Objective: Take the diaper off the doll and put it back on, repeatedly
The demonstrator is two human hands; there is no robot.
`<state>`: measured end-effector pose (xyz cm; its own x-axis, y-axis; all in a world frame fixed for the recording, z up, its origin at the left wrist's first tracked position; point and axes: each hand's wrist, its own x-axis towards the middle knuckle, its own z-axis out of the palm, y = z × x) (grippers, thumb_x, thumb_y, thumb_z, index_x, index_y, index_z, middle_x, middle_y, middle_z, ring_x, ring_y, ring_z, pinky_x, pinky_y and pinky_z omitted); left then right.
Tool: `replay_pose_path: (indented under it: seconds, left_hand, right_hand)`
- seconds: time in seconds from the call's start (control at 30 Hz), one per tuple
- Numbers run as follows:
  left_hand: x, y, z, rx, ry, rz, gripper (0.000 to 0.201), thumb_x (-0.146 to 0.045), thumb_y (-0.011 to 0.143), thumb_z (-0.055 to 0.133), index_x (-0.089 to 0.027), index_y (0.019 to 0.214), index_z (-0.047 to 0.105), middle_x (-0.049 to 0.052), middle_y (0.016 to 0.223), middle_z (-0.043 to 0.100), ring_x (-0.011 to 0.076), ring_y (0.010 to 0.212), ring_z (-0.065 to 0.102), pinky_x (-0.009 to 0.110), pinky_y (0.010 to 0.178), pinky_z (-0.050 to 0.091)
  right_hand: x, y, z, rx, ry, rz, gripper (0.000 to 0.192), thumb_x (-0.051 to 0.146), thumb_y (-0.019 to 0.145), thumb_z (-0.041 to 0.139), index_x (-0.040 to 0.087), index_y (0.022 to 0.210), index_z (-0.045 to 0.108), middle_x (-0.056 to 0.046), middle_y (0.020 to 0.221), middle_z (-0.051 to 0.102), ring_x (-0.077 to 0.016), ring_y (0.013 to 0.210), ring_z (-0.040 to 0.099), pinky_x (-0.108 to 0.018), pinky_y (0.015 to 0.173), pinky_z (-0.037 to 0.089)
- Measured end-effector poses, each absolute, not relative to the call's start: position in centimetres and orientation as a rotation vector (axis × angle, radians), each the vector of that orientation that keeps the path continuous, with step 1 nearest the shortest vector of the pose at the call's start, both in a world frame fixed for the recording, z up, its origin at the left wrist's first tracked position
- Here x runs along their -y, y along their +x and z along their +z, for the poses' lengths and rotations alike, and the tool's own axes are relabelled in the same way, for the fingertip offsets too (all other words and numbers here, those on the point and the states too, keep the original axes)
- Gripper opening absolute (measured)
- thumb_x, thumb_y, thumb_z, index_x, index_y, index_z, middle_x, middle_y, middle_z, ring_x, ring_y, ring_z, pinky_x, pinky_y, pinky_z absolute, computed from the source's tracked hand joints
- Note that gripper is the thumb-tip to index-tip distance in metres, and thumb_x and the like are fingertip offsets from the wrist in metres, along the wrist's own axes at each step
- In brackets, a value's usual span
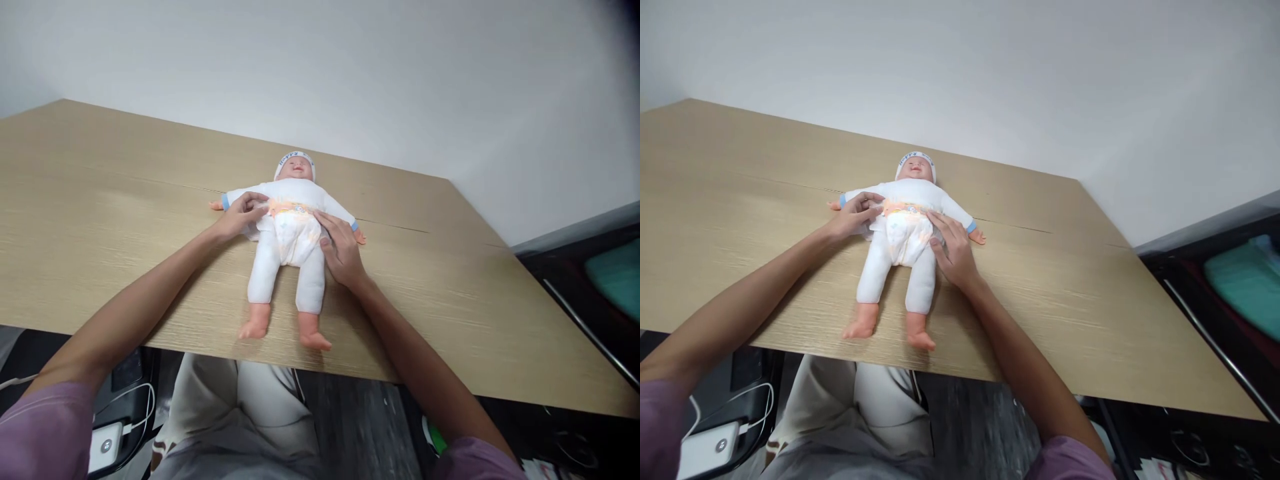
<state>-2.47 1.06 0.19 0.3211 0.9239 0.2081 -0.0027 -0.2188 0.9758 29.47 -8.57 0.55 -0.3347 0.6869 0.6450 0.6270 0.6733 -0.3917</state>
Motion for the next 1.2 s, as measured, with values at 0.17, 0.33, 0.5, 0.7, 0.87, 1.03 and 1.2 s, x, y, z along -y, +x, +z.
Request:
replay_pose_path:
  seconds: [0.17,0.33,0.5,0.7,0.87,1.03,1.2]
  left_hand:
    - [-1.0,-4.4,0.3,-0.943,1.728,1.241,0.039,-0.045,0.1,0.078,-0.02,0.129,0.07,0.008,0.111,0.072,0.0209,0.093,0.067,0.036,0.083,0.055]
    - [1.3,-4.6,1.8,-0.726,2.396,1.371,0.028,-0.041,0.113,0.064,-0.024,0.133,0.074,0.014,0.135,0.078,0.0299,0.127,0.069,0.05,0.114,0.051]
    - [2.9,-5.0,2.1,-0.57,2.65,1.201,0.025,-0.044,0.111,0.069,-0.025,0.125,0.076,0.012,0.122,0.082,0.0302,0.115,0.073,0.049,0.106,0.054]
    - [2.3,-8.0,1.4,-0.599,2.877,1.008,0.012,-0.034,0.108,0.068,-0.025,0.106,0.075,0.008,0.111,0.081,0.0275,0.097,0.066,0.043,0.092,0.051]
    - [2.4,-8.1,1.6,-1.211,2.835,0.9,0.031,-0.05,0.111,0.06,-0.025,0.095,0.069,0.012,0.096,0.076,0.0343,0.097,0.065,0.048,0.095,0.049]
    - [2.7,-8.2,0.2,-1.614,2.488,0.852,0.039,-0.062,0.099,0.072,-0.025,0.09,0.062,0.014,0.091,0.07,0.0389,0.094,0.065,0.05,0.092,0.051]
    - [2.1,-8.7,0.5,-1.543,2.23,0.641,0.043,-0.057,0.091,0.076,-0.026,0.069,0.058,0.007,0.072,0.062,0.0271,0.069,0.056,0.039,0.072,0.043]
  right_hand:
    - [8.7,28.0,2.5,1.979,-1.007,0.017,0.046,0.048,0.12,0.045,0.028,0.154,0.069,-0.014,0.153,0.075,-0.0356,0.146,0.066,-0.061,0.127,0.048]
    - [7.6,24.3,6.3,2.003,-0.945,-0.021,0.033,0.041,0.117,0.052,0.028,0.14,0.073,-0.013,0.138,0.078,-0.0351,0.133,0.069,-0.058,0.12,0.05]
    - [4.9,20.9,9.1,2.121,-0.957,0.077,0.028,0.032,0.116,0.051,0.026,0.129,0.074,-0.009,0.112,0.076,-0.0292,0.108,0.07,-0.047,0.104,0.053]
    - [2.8,19.8,8.4,2.245,-1.242,0.292,0.026,0.03,0.111,0.057,0.022,0.127,0.075,-0.003,0.095,0.07,-0.025,0.093,0.065,-0.039,0.088,0.048]
    - [2.8,20.1,7.7,2.221,-1.244,0.317,0.033,0.038,0.114,0.057,0.023,0.139,0.073,-0.008,0.099,0.074,-0.0301,0.1,0.065,-0.045,0.092,0.052]
    - [2.8,20.3,7.6,2.236,-1.217,0.295,0.039,0.044,0.111,0.067,0.025,0.145,0.07,-0.01,0.108,0.077,-0.0331,0.106,0.069,-0.049,0.096,0.056]
    - [2.8,20.2,7.4,2.254,-1.15,0.268,0.044,0.039,0.105,0.073,0.023,0.146,0.069,-0.012,0.136,0.079,-0.0344,0.12,0.071,-0.051,0.107,0.055]
